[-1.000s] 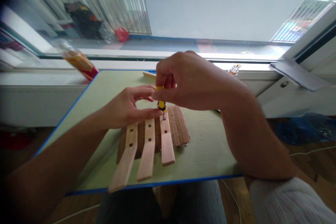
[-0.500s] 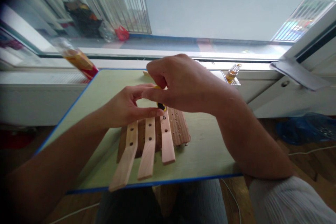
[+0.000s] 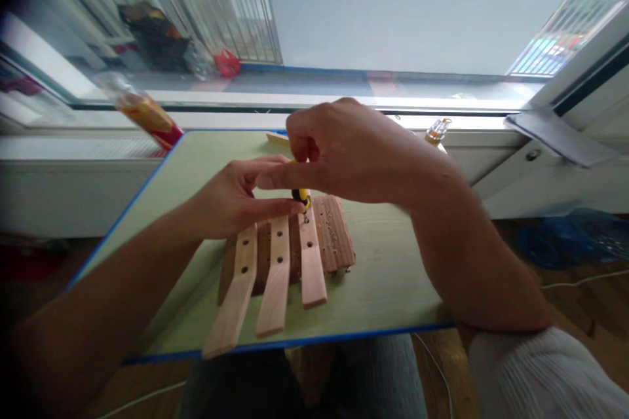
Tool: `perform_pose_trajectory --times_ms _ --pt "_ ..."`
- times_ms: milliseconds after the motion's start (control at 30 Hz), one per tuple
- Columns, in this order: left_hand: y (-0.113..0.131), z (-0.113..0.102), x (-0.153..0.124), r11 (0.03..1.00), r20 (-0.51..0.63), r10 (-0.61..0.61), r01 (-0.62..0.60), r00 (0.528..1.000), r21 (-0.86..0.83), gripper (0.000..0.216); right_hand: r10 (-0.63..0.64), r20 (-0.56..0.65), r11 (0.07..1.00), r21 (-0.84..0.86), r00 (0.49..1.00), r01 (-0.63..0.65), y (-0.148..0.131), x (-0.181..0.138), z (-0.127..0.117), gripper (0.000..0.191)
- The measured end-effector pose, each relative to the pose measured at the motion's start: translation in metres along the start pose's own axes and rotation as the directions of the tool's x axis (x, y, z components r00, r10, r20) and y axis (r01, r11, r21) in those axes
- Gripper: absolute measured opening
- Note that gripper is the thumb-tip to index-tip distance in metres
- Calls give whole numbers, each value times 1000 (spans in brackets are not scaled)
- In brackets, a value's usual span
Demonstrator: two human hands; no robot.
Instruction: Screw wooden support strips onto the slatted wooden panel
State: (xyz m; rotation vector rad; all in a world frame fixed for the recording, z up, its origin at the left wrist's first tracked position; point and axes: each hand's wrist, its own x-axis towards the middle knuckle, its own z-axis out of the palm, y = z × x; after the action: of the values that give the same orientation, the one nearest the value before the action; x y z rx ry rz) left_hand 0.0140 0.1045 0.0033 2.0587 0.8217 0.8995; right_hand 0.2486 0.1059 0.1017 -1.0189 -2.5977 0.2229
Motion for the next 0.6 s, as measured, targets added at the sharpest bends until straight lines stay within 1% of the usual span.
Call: perform_pose_trajectory --times_ms 67,133,200,267,367,467,600 --pt "1 0 0 1000 -3 -2 2 1000 9 31 -46 12 997 63 999 45 0 -3 -5 24" --pt "1 0 0 1000 -4 2 -2 1000 13 28 -102 48 987 130 994 96 0 -5 -10 19" --pt "1 0 0 1000 -2 11 -11 1000 14 26 -142 85 977 170 986 126 -1 -6 -13 16" --pt "1 0 0 1000 0 9 -9 1000 18 25 -155 102 974 181 983 135 -1 -7 -15 16" --pt "1 0 0 1000 10 14 -14 1000 18 25 -133 85 978 176 987 116 -1 -6 -13 11" --pt "2 0 1 999 27 28 -29 999 18 27 -86 49 988 134 995 78 -2 -6 -10 12" --pt "2 0 1 999 15 26 -27 1000 42 31 -33 46 996 81 998 29 -3 -6 -10 11"
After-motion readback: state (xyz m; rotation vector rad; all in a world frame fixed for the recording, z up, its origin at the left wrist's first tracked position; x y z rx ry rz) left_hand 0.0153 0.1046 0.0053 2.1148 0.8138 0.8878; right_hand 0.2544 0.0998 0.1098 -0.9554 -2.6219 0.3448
